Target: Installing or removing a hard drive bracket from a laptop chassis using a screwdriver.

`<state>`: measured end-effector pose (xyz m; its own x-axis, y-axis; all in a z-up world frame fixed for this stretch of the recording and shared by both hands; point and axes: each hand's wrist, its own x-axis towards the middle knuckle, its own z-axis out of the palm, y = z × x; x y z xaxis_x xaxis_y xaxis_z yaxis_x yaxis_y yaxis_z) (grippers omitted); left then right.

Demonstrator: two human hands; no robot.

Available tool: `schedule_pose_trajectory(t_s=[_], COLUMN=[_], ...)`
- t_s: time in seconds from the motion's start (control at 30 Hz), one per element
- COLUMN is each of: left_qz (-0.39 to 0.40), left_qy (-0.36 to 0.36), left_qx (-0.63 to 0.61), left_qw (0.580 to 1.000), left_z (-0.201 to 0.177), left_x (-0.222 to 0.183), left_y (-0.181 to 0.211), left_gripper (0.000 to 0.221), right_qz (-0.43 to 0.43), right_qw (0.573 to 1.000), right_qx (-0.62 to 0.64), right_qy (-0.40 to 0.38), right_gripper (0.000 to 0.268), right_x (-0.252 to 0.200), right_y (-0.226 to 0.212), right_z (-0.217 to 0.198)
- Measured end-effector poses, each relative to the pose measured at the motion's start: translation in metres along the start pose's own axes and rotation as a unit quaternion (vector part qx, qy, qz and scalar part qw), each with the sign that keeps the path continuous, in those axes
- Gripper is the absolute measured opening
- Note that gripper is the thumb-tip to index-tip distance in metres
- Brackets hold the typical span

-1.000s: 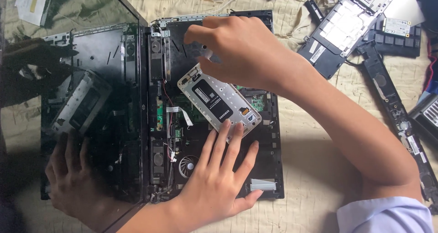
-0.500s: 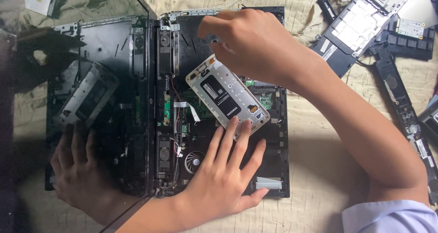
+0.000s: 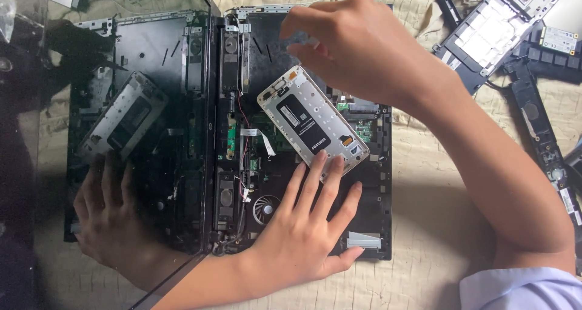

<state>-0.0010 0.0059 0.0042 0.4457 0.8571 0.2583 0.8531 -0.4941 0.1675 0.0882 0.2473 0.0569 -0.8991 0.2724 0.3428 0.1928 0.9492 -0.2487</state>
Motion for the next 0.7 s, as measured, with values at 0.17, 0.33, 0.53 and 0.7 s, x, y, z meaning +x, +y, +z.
schedule_pose_trajectory(t_s=[0.17, 0.33, 0.53, 0.7], left_qz=[-0.004, -0.003, -0.003, -0.005], left_qy=[-0.001, -0.003, -0.001, -0.002], left_qx=[0.004, 0.008, -0.004, -0.004], left_qw=[1.0, 1.0, 1.0, 1.0], left_z=[0.0, -0.001, -0.001, -0.001], left_x=[-0.001, -0.001, 0.0, -0.001], left_y=[0.0, 0.0, -0.001, -0.001], left_gripper=[0.086, 0.085, 0.085, 0.085], right_qz=[0.011, 0.092, 0.335, 0.151], right_qw=[1.0, 0.995, 0.896, 0.972], right_qx=[0.004, 0.038, 0.079, 0.077], right_qy=[0.001, -0.017, -0.281, -0.161], right_gripper=[0.014, 0.037, 0.04, 0.017], right_x=[-0.005, -0.002, 0.017, 0.002], right_y=[0.005, 0.0, -0.021, 0.0], right_z=[-0.01, -0.005, -0.02, -0.006])
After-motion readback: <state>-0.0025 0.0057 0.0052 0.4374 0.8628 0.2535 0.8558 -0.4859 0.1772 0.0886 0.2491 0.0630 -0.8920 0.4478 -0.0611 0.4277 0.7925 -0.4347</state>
